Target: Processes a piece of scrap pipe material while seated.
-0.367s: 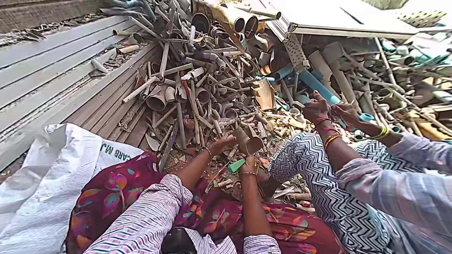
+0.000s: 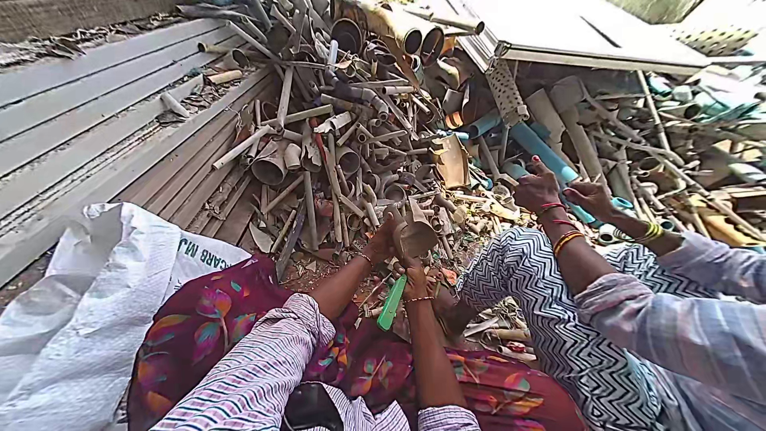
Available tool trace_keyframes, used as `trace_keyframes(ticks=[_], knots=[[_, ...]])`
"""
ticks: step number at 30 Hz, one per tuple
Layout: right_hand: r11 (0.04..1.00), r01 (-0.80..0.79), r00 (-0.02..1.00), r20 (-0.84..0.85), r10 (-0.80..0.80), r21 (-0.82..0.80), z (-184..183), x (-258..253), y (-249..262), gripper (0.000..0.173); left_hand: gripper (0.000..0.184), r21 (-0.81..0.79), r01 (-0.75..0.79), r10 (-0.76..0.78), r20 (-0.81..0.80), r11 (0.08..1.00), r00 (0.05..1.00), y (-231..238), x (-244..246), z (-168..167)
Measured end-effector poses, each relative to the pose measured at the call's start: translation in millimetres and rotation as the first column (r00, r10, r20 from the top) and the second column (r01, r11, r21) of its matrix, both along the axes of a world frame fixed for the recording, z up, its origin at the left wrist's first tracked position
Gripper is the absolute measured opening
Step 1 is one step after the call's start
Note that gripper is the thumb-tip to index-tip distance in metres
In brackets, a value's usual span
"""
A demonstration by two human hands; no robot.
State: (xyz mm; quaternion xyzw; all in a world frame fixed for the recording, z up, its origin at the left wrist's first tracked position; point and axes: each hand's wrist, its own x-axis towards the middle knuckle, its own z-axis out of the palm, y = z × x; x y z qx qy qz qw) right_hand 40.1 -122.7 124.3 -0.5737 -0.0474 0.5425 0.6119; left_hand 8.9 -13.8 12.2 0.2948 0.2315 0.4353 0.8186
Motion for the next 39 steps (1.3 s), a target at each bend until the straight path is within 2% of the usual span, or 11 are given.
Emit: trace_keyframes(ticks=[1,2,6,9,11,14,21,26,32,37,39], knots=[[0.959,-0.085,0.996,0.045,0.076,0.271,-67.9,25.8,5.6,0.028,0.057,-0.028,-0.039,0.040,0.043,0.999,0.998,1.9,-1.0,3.7],[0.954,-0.089,0.995,0.078,0.069,0.287,-97.4,37.6,11.8,0.040,0.062,-0.042,-0.060,0.064,0.106,0.997,0.992,5.3,-3.3,5.1],[0.995,0.010,0.875,0.481,-0.059,0.103,-101.7,38.9,13.2,0.055,0.070,0.033,-0.247,0.232,0.240,0.969,0.943,5.2,-10.7,5.4],[0.970,-0.238,0.386,0.921,0.043,0.054,-105.7,41.2,7.4,0.065,0.073,0.003,-0.310,0.299,0.257,0.951,0.919,21.0,-22.7,15.2],[0.914,-0.403,0.074,0.993,0.089,-0.052,-99.9,30.3,3.7,0.061,0.080,-0.018,-0.226,0.219,0.332,0.974,0.918,57.5,-37.5,-0.2],[0.831,-0.466,-0.120,0.952,0.282,-0.305,-91.8,16.1,7.7,0.061,0.081,-0.029,-0.204,0.205,0.262,0.979,0.943,59.6,-44.8,-1.7],[0.726,-0.407,-0.018,0.800,0.600,-0.554,-88.6,16.1,26.9,0.061,0.075,0.048,-0.110,0.105,0.096,0.993,0.990,48.2,-43.3,-14.8],[0.720,-0.694,0.499,0.727,0.471,0.010,-106.5,3.9,24.0,0.060,0.053,0.185,-0.212,0.258,-0.275,0.959,0.926,23.2,-44.6,0.4],[0.727,-0.350,0.047,0.764,0.644,-0.591,-97.7,22.1,31.2,0.061,0.053,0.062,-0.115,0.115,-0.007,0.991,0.993,38.4,-25.9,-1.9],[0.728,-0.636,0.313,0.776,0.547,-0.257,-111.6,15.5,26.7,0.063,0.044,0.031,-0.184,0.186,-0.138,0.982,0.973,26.4,-16.4,-9.1],[0.712,-0.631,0.276,0.768,0.578,-0.309,-113.1,19.2,28.5,0.064,0.045,0.066,-0.189,0.198,-0.182,0.980,0.963,28.2,-19.7,-13.7]])
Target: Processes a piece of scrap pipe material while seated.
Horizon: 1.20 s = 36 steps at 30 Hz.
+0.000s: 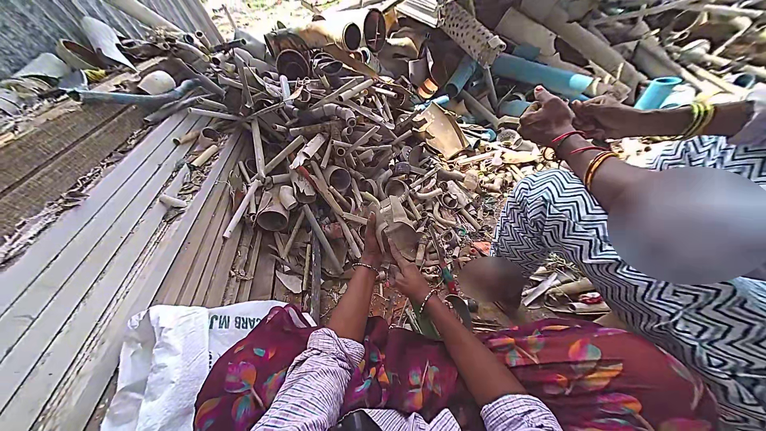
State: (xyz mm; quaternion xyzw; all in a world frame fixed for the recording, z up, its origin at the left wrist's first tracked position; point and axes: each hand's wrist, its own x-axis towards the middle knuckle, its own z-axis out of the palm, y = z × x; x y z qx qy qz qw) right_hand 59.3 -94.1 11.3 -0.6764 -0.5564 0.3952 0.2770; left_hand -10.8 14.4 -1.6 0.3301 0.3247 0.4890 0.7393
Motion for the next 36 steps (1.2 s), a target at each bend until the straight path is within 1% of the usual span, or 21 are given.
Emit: trace_keyframes(ticks=[2,3,4,6,8,9,10,12,14,15,18,20,23,25,26,27,29,32,33,34,36], knots=[[0.991,0.052,0.970,0.242,-0.020,-0.126,2.7,9.0,2.6,0.065,0.049,-0.025,0.037,-0.035,0.095,0.999,0.995,8.4,-1.6,-7.4],[0.984,0.097,0.948,0.314,-0.045,-0.150,3.0,12.0,3.0,0.060,0.050,-0.014,0.054,-0.052,0.121,0.998,0.991,11.6,-1.1,-8.1],[0.982,0.109,0.939,0.340,-0.051,-0.152,2.2,13.7,2.8,0.061,0.049,-0.006,0.065,-0.064,0.126,0.998,0.990,12.5,0.2,-7.7],[0.992,0.037,0.971,0.238,-0.007,-0.121,-0.3,9.7,2.7,0.069,0.048,-0.003,0.069,-0.068,0.136,0.998,0.988,13.6,0.8,-10.3],[0.998,-0.053,0.998,0.035,0.053,-0.020,0.5,0.6,0.4,0.067,0.046,0.011,0.040,-0.041,0.148,0.999,0.988,12.9,0.6,-10.3],[0.998,-0.066,0.998,-0.017,0.067,0.019,0.1,-2.4,0.3,0.065,0.046,0.022,0.029,-0.031,0.147,0.999,0.989,12.8,0.1,-8.7],[0.998,-0.064,0.998,0.017,0.064,0.008,0.9,-2.6,1.5,0.064,0.046,0.035,0.028,-0.033,0.131,0.999,0.991,12.8,-0.8,-6.8],[0.990,-0.005,0.969,0.244,0.039,-0.140,4.1,3.5,3.1,0.067,0.046,0.023,0.053,-0.055,0.095,0.998,0.994,11.2,-3.4,-6.3],[0.980,0.097,0.920,0.391,-0.022,-0.175,5.3,11.7,4.8,0.064,0.046,0.022,0.080,-0.081,0.049,0.997,0.996,13.3,-2.4,-2.7],[0.978,0.113,0.909,0.416,-0.030,-0.177,4.5,12.7,4.6,0.064,0.045,0.008,0.080,-0.080,0.026,0.997,0.996,12.7,-0.3,-1.4],[0.990,-0.010,0.950,0.308,0.053,-0.140,-3.0,3.4,5.9,0.072,0.044,-0.027,0.061,-0.061,-0.010,0.998,0.998,10.8,4.0,1.4],[0.993,-0.081,0.970,0.222,0.099,-0.091,-1.4,-4.2,5.3,0.072,0.043,0.000,0.039,-0.039,-0.011,0.999,0.999,9.9,3.2,3.3],[0.984,0.014,0.933,0.355,0.051,-0.180,2.5,4.8,4.0,0.071,0.045,0.014,0.055,-0.055,-0.011,0.998,0.998,9.4,0.4,2.2],[0.979,0.127,0.902,0.429,-0.047,-0.159,3.1,16.2,5.2,0.059,0.044,0.024,0.087,-0.087,-0.036,0.996,0.996,10.2,3.6,6.5],[0.978,0.140,0.900,0.432,-0.060,-0.156,3.1,17.3,4.9,0.059,0.043,0.025,0.088,-0.087,-0.040,0.996,0.995,9.3,6.1,7.5],[0.979,0.127,0.912,0.406,-0.052,-0.161,1.7,14.0,4.3,0.061,0.042,0.023,0.088,-0.087,-0.042,0.996,0.995,8.2,6.8,6.5],[0.987,0.024,0.961,0.275,0.021,-0.161,1.8,3.2,4.0,0.071,0.038,0.024,0.066,-0.066,-0.020,0.998,0.998,8.2,8.9,4.6],[0.995,-0.073,0.995,0.063,0.077,-0.063,13.4,-8.2,-1.0,0.073,0.043,0.021,0.011,-0.010,-0.051,1.000,0.999,11.0,7.9,6.0],[0.995,-0.069,0.995,0.065,0.073,-0.066,13.7,-5.1,-0.3,0.072,0.045,0.037,0.016,-0.013,-0.078,0.999,0.997,11.7,6.9,6.7],[0.993,-0.049,0.990,0.130,0.063,-0.106,11.9,-0.4,1.1,0.070,0.048,0.051,0.040,-0.034,-0.106,0.998,0.994,10.9,5.4,5.9],[0.979,0.064,0.944,0.329,0.003,-0.193,10.1,11.4,5.0,0.066,0.049,0.055,0.080,-0.074,-0.114,0.995,0.991,11.1,5.6,4.8]])
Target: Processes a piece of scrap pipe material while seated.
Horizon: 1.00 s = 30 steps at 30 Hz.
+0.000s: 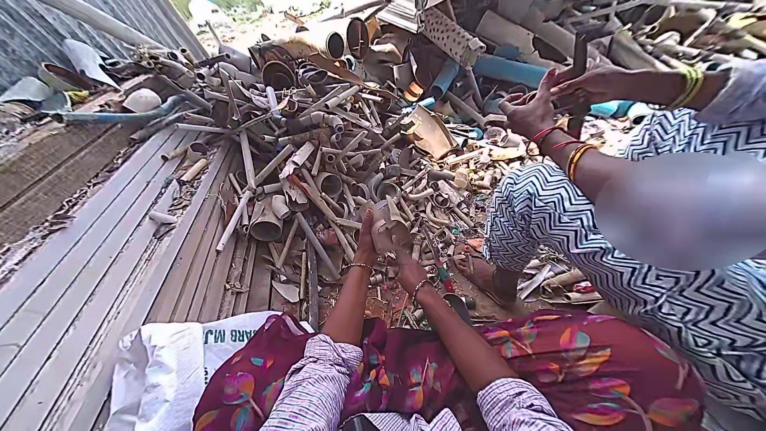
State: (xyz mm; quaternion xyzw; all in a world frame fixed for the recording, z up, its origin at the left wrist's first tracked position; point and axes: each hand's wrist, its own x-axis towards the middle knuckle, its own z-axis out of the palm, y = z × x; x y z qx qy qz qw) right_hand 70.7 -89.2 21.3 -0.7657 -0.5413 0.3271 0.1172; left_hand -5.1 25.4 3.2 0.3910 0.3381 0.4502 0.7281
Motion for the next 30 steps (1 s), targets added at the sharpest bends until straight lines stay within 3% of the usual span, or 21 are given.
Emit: trace_keyframes(ticks=[2,4,7,9,10,11,13,15,17,21,22,26,28,30], knots=[[0.997,0.065,0.989,0.133,-0.060,-0.030,8.9,6.4,-0.8,0.061,0.046,-0.026,0.015,-0.014,0.050,1.000,0.999,-0.7,3.4,4.8],[0.998,0.057,0.992,0.113,-0.052,-0.037,12.3,1.3,-1.4,0.065,0.042,-0.076,0.002,0.005,0.102,0.997,0.995,-2.4,6.6,7.3],[0.990,-0.048,0.978,-0.197,0.074,0.132,4.9,-11.4,-3.0,0.068,0.039,-0.094,-0.060,0.071,0.118,0.994,0.990,-6.2,6.9,6.8],[0.966,0.011,0.861,-0.493,0.122,0.258,-1.5,-11.8,-4.0,0.064,0.036,-0.051,-0.078,0.084,0.122,0.996,0.989,-6.3,3.3,9.7],[0.961,0.037,0.820,-0.558,0.127,0.273,-6.3,-9.1,-2.7,0.063,0.037,-0.035,-0.065,0.068,0.113,0.997,0.991,-4.6,0.6,9.3],[0.969,0.014,0.865,-0.489,0.113,0.248,-8.0,-4.8,-1.1,0.065,0.038,-0.026,-0.045,0.047,0.088,0.999,0.995,-4.2,-2.8,8.7],[0.998,-0.047,0.993,-0.110,0.052,0.047,1.9,3.5,4.4,0.075,0.041,-0.030,-0.016,0.018,0.058,0.999,0.998,-2.9,-6.4,9.7],[0.999,0.009,0.992,0.123,-0.003,-0.041,7.3,3.5,3.7,0.076,0.044,-0.035,0.001,0.002,0.091,0.999,0.996,0.5,-7.4,8.6],[0.999,0.031,0.994,0.108,-0.027,-0.036,7.6,-1.8,3.6,0.075,0.044,-0.047,0.003,0.004,0.130,0.999,0.991,-0.3,-4.6,8.1],[0.978,-0.079,0.938,-0.319,0.138,0.191,-4.9,-13.3,1.1,0.067,0.040,-0.034,-0.019,0.025,0.190,0.999,0.982,-4.1,-6.0,5.7],[0.973,-0.069,0.928,-0.345,0.144,0.220,-9.0,-12.1,2.2,0.065,0.040,-0.012,-0.026,0.028,0.184,1.000,0.983,-2.9,-7.1,5.8],[0.999,-0.028,0.994,0.104,0.030,-0.024,1.3,1.5,5.7,0.075,0.049,-0.011,-0.021,0.022,0.070,1.000,0.997,0.7,-9.8,4.4],[1.000,-0.002,0.996,0.093,0.003,-0.004,0.7,-0.2,2.2,0.069,0.049,-0.024,-0.026,0.028,0.064,0.999,0.998,0.8,-6.6,3.4],[0.995,-0.052,0.993,-0.098,0.060,0.079,-7.1,-6.4,0.2,0.068,0.046,-0.019,-0.029,0.031,0.160,0.999,0.987,1.3,-6.6,-0.5]])
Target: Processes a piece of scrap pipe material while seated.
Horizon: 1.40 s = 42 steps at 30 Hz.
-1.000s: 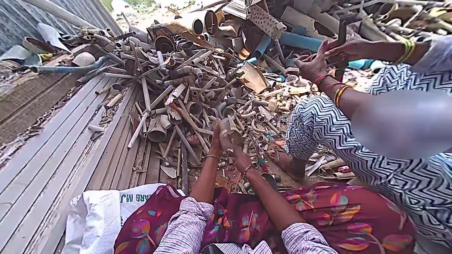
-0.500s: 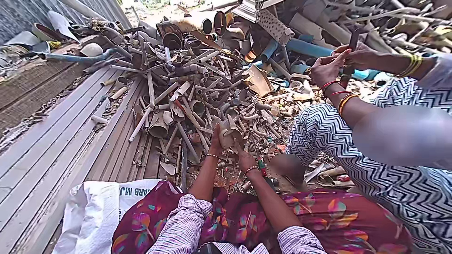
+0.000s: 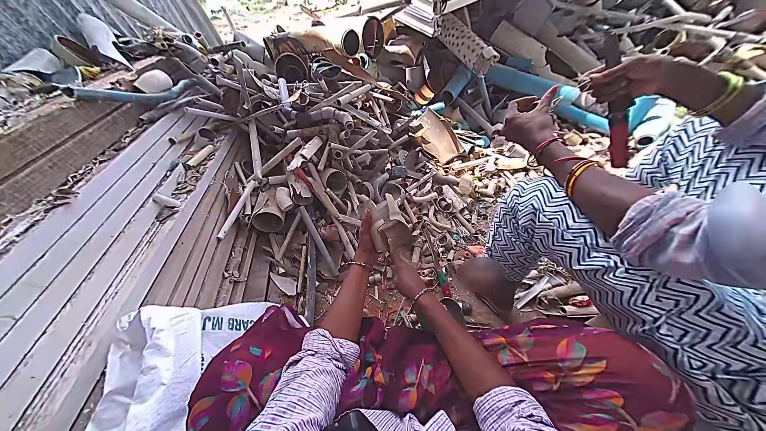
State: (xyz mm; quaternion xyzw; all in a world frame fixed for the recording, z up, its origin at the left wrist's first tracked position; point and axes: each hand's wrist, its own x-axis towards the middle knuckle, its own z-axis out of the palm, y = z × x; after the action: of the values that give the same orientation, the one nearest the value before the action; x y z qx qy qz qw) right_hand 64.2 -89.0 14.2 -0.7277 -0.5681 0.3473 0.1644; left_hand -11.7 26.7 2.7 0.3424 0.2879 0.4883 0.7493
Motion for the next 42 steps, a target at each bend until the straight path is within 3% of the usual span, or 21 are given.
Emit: trace_keyframes(ticks=[2,6,11,14,15,17,19,20,21,22,23,25,29,32,34,36,38,39,40,41,42], knots=[[0.996,-0.034,0.986,-0.162,0.046,0.076,-4.8,-2.6,-0.1,0.069,0.046,0.019,0.007,-0.009,0.110,1.000,0.994,1.4,-3.8,-0.2],[1.000,0.018,0.999,0.043,-0.018,0.001,0.7,10.3,3.1,0.073,0.050,0.015,0.022,-0.024,0.131,1.000,0.991,2.9,-8.5,-0.1],[0.990,0.003,0.921,-0.387,0.054,0.144,-10.4,1.8,-1.7,0.063,0.053,0.006,0.008,-0.009,0.230,1.000,0.973,4.9,-5.5,-1.2],[0.999,0.049,0.997,-0.058,-0.048,0.023,2.8,9.0,2.5,0.070,0.055,0.024,0.033,-0.037,0.230,0.999,0.972,1.4,-5.6,-0.9],[0.998,0.060,0.998,-0.024,-0.060,-0.001,5.0,8.9,1.7,0.073,0.054,0.022,0.043,-0.046,0.221,0.999,0.974,0.2,-4.0,-0.9],[0.996,0.036,0.982,-0.189,-0.021,0.078,0.2,4.2,-2.9,0.071,0.049,0.003,0.034,-0.034,0.194,0.999,0.980,-0.8,0.0,-2.5],[0.986,0.059,0.852,-0.523,0.033,0.159,-10.6,-1.5,-3.4,0.064,0.043,-0.009,-0.015,0.016,0.168,1.000,0.986,-0.6,1.4,-3.0],[0.986,0.058,0.822,-0.569,0.043,0.159,-9.2,-0.4,-2.0,0.063,0.042,-0.011,-0.026,0.028,0.154,1.000,0.988,-0.3,0.7,-1.9],[0.990,0.033,0.883,-0.468,0.037,0.140,-5.4,4.4,-0.6,0.062,0.044,-0.013,-0.013,0.014,0.147,1.000,0.989,-0.7,-0.8,-2.2],[0.997,0.004,0.967,-0.255,0.016,0.078,2.1,9.3,0.6,0.063,0.047,-0.006,0.012,-0.011,0.135,1.000,0.991,-1.4,-2.8,-3.1],[1.000,0.013,0.999,-0.041,-0.014,-0.019,10.6,12.3,2.8,0.065,0.048,-0.005,0.030,-0.030,0.119,1.000,0.992,-0.5,-2.4,-3.2],[0.995,0.064,0.987,0.155,-0.051,-0.075,12.6,10.4,1.8,0.066,0.047,-0.027,0.038,-0.035,0.104,0.999,0.994,-0.6,2.2,-3.4],[0.996,-0.030,0.997,-0.070,0.036,0.086,-1.1,-2.5,2.1,0.073,0.043,-0.017,-0.013,0.014,0.052,1.000,0.999,-2.6,9.0,-0.9],[0.998,0.019,0.990,0.139,-0.010,-0.065,3.2,7.0,4.6,0.074,0.042,-0.058,-0.021,0.017,-0.070,0.998,0.997,-4.3,7.6,4.9],[0.994,0.072,0.978,0.200,-0.056,-0.077,3.5,14.2,5.8,0.069,0.046,-0.077,-0.006,-0.005,-0.150,0.997,0.989,-3.5,10.8,15.1],[0.996,0.088,0.994,0.071,-0.086,-0.018,0.1,15.3,4.6,0.068,0.044,-0.107,0.077,-0.085,-0.070,0.991,0.994,-2.9,10.0,20.3],[0.985,0.129,0.969,-0.226,-0.101,0.113,0.1,14.4,1.8,0.065,0.036,-0.165,0.142,-0.127,0.097,0.976,0.987,-2.9,2.4,25.7],[0.972,0.172,0.892,-0.444,-0.084,0.163,-1.8,14.1,1.2,0.062,0.031,-0.174,0.161,-0.133,0.157,0.972,0.978,-2.9,-0.8,26.4],[0.966,0.201,0.738,-0.673,-0.041,0.162,1.5,13.3,-1.0,0.061,0.027,-0.171,0.166,-0.131,0.199,0.971,0.971,-3.8,-2.1,25.4],[0.975,0.184,0.580,-0.814,-0.005,0.125,7.7,12.3,-4.4,0.061,0.027,-0.183,0.148,-0.101,0.248,0.972,0.964,-5.8,-0.9,23.3],[0.982,0.156,0.511,-0.860,0.009,0.103,12.2,10.9,-7.1,0.060,0.029,-0.192,0.137,-0.075,0.299,0.972,0.951,-8.2,1.6,20.1]])
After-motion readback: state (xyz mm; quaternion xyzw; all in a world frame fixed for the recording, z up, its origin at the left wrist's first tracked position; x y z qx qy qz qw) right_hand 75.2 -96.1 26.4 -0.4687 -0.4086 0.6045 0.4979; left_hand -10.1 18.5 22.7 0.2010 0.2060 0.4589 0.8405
